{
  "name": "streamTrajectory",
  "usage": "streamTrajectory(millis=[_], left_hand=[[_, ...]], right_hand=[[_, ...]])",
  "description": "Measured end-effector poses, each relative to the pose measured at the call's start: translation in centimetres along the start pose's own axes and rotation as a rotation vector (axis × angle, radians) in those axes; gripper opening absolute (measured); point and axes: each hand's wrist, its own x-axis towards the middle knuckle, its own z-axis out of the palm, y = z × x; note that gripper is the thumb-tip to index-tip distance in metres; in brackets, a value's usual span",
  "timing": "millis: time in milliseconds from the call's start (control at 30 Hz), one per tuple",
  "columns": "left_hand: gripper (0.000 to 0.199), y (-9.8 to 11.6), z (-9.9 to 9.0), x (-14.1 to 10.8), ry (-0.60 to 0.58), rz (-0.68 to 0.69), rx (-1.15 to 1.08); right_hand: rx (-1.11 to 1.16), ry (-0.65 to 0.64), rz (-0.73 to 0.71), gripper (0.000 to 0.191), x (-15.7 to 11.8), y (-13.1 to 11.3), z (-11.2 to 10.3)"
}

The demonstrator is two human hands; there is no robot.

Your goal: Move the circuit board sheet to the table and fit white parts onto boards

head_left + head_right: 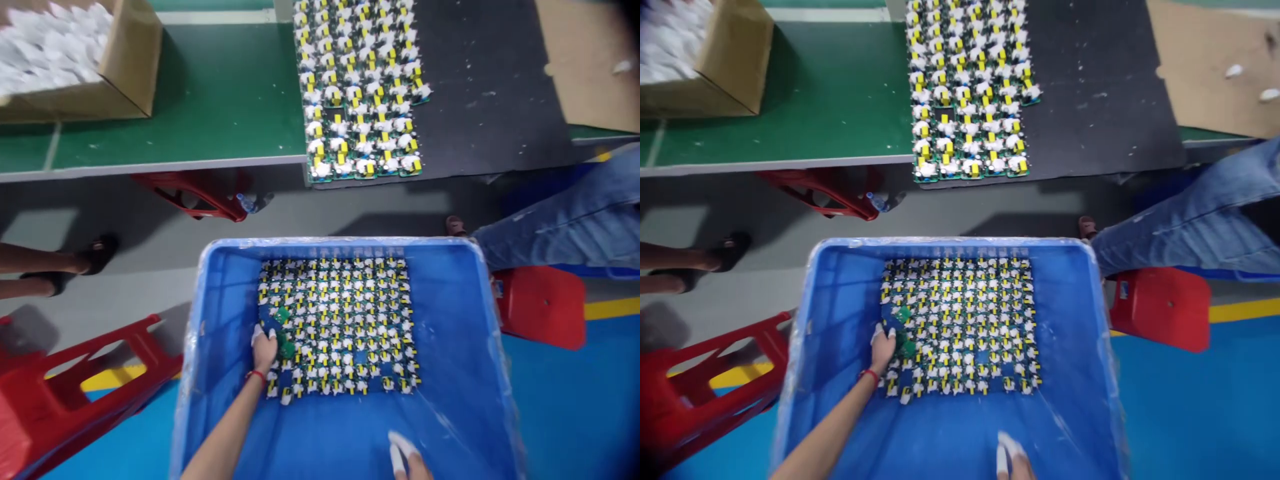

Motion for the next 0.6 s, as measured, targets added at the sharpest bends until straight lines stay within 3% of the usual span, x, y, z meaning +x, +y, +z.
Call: streamTrajectory(millis=[133, 233, 300, 433, 600], left_hand=[[0.039, -0.4, 1.9, 2.5, -0.042, 0.001, 0.009], [0.041, -1.1, 2.7, 2.5, -0.051, -0.003, 0.022], [0.043, -1.5, 2.9, 2.5, -0.046, -0.029, 0.04], [0.042, -1.8, 2.9, 3.6, -0.038, -0.123, 0.097], [0.038, -1.6, 2.9, 5.0, -0.077, -0.219, 0.138]], right_hand=[[0.005, 0.064, 0.005, 0.045, 11.5, 1.7, 0.3], [0.006, 0.118, 0.027, 0.033, 20.2, 2.2, 1.3], [0.014, 0.148, 0.069, 0.03, 24.2, 2.2, 2.5], [0.046, 0.224, 0.143, 0.03, 27.4, 2.0, 5.1], [0.104, 0.272, 0.173, 0.029, 25.4, 1.7, 7.0]])
